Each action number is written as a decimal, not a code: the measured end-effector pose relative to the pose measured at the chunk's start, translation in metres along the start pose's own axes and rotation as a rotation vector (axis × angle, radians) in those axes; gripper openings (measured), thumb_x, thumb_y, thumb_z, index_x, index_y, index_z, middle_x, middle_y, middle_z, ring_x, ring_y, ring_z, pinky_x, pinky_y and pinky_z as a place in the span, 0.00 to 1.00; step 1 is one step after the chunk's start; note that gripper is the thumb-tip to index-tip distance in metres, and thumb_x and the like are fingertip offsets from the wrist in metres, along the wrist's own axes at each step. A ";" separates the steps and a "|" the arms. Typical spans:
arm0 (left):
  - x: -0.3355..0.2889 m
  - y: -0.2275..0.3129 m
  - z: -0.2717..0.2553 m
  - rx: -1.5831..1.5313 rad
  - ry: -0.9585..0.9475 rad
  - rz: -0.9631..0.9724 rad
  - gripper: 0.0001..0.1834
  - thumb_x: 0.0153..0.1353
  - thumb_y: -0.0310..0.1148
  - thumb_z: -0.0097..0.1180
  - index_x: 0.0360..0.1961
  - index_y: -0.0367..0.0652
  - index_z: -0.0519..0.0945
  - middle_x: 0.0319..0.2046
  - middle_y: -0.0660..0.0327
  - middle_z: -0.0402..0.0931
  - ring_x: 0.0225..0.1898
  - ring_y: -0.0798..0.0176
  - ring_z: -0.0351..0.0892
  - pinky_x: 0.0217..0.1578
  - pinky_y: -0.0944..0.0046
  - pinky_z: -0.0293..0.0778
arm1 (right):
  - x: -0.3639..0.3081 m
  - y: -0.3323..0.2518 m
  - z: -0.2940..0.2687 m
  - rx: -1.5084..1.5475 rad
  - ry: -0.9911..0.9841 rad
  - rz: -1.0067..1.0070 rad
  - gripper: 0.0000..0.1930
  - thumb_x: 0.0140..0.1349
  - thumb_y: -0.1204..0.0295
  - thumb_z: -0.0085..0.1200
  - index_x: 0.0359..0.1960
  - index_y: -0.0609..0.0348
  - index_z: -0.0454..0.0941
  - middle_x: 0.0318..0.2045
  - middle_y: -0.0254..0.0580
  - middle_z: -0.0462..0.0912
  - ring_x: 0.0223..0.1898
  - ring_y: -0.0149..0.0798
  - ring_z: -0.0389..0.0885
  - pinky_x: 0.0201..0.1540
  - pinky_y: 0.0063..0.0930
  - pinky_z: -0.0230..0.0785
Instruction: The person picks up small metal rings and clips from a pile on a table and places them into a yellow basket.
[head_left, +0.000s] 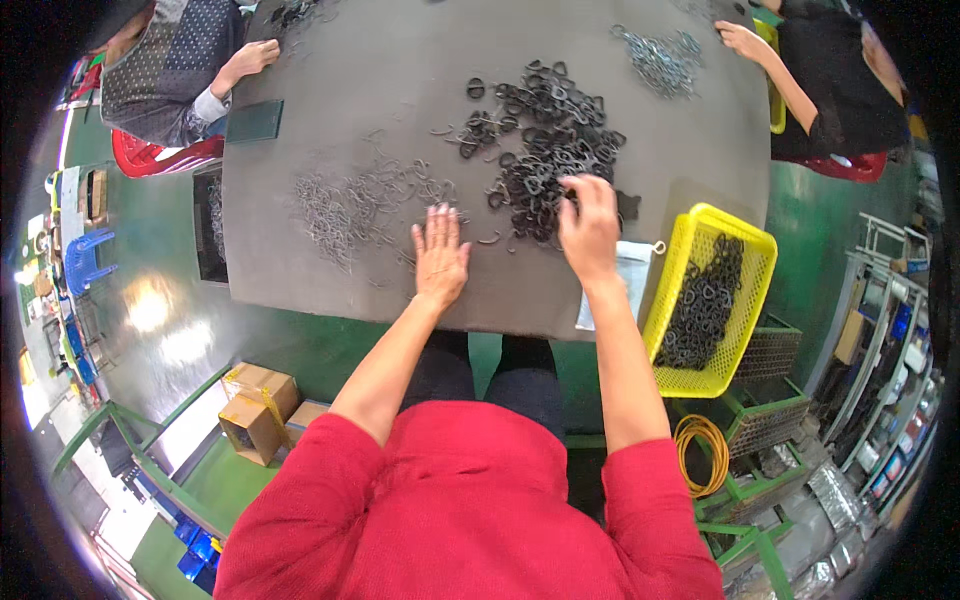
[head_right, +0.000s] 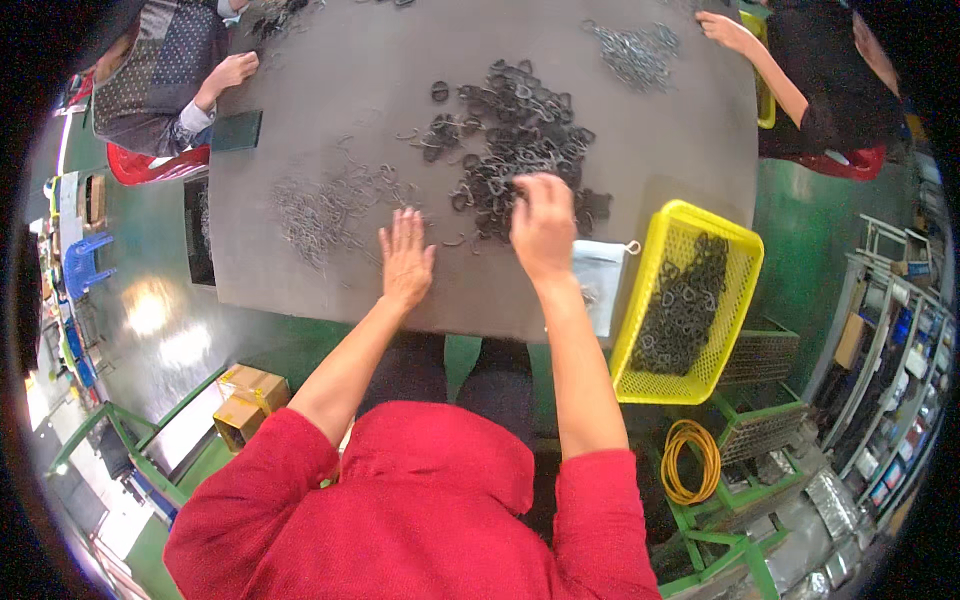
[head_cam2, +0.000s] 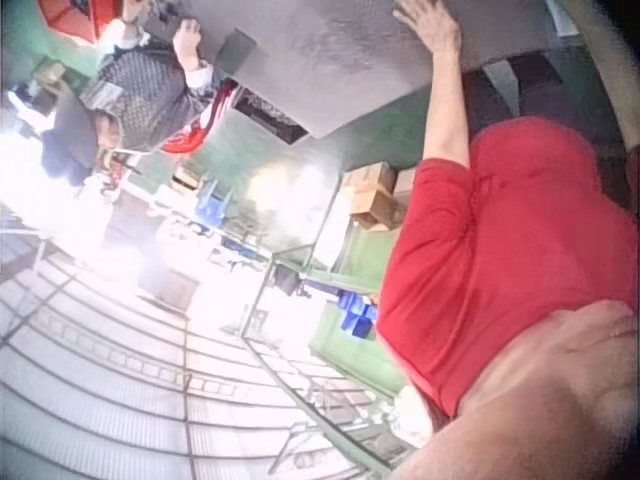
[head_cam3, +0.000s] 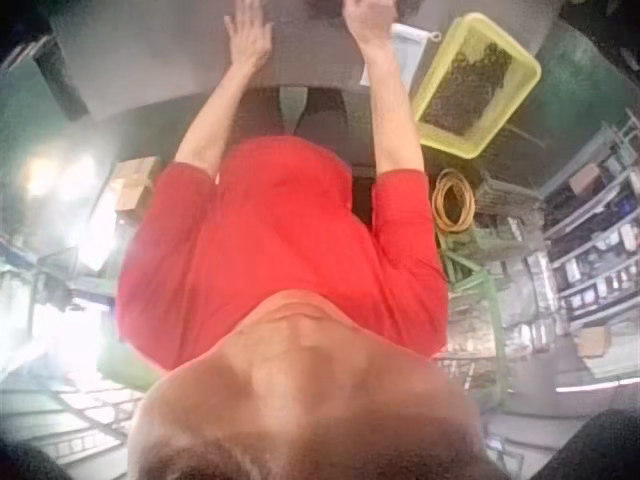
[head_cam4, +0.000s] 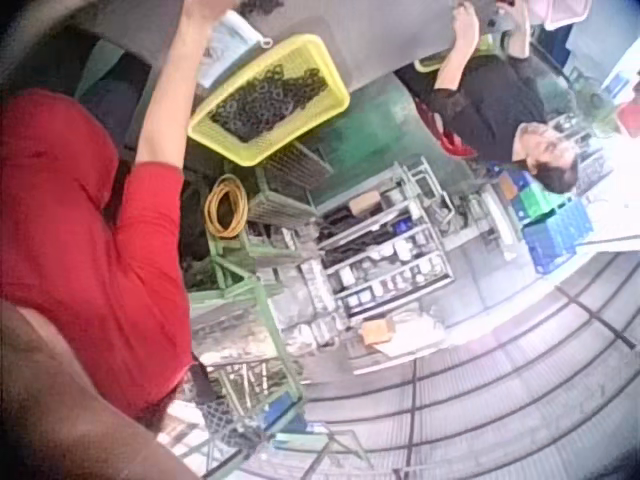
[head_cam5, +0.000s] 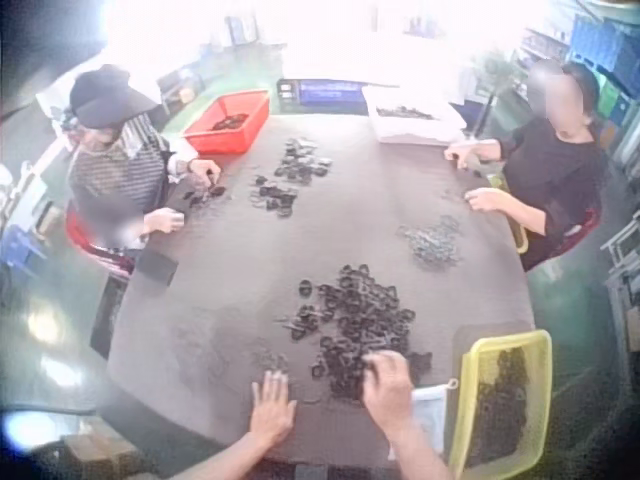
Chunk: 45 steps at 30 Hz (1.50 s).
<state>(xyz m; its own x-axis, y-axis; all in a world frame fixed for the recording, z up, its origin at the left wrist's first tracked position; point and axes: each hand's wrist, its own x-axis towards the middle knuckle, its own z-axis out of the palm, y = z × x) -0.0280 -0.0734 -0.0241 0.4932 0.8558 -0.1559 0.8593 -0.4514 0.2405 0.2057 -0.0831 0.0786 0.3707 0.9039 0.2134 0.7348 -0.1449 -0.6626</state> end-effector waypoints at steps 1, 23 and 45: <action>-0.001 -0.019 -0.004 0.048 -0.002 -0.045 0.33 0.63 0.43 0.39 0.65 0.36 0.50 0.68 0.52 0.41 0.70 0.51 0.34 0.65 0.43 0.34 | 0.018 -0.001 0.024 0.002 -0.054 -0.070 0.16 0.48 0.80 0.53 0.40 0.55 0.73 0.40 0.46 0.72 0.47 0.48 0.70 0.51 0.37 0.65; 0.281 -0.052 -0.048 -0.263 0.264 0.465 0.13 0.53 0.35 0.55 0.41 0.51 0.79 0.40 0.62 0.73 0.45 0.54 0.70 0.45 0.60 0.72 | 0.085 -0.016 0.092 0.731 -0.462 0.770 0.19 0.50 0.76 0.60 0.44 0.67 0.73 0.25 0.40 0.80 0.20 0.25 0.77 0.17 0.16 0.65; 0.162 -0.061 -0.052 -0.408 0.041 0.031 0.18 0.48 0.36 0.64 0.37 0.40 0.73 0.34 0.54 0.74 0.37 0.50 0.75 0.37 0.57 0.71 | 0.156 0.008 0.176 -0.157 -0.245 0.311 0.19 0.50 0.59 0.61 0.38 0.57 0.73 0.38 0.46 0.78 0.41 0.49 0.78 0.42 0.42 0.70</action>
<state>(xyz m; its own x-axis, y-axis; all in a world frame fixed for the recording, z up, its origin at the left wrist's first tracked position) -0.0075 0.1061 -0.0138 0.5049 0.8566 -0.1062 0.7160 -0.3469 0.6057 0.1691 0.1274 -0.0199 0.4560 0.8737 -0.1692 0.6938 -0.4681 -0.5473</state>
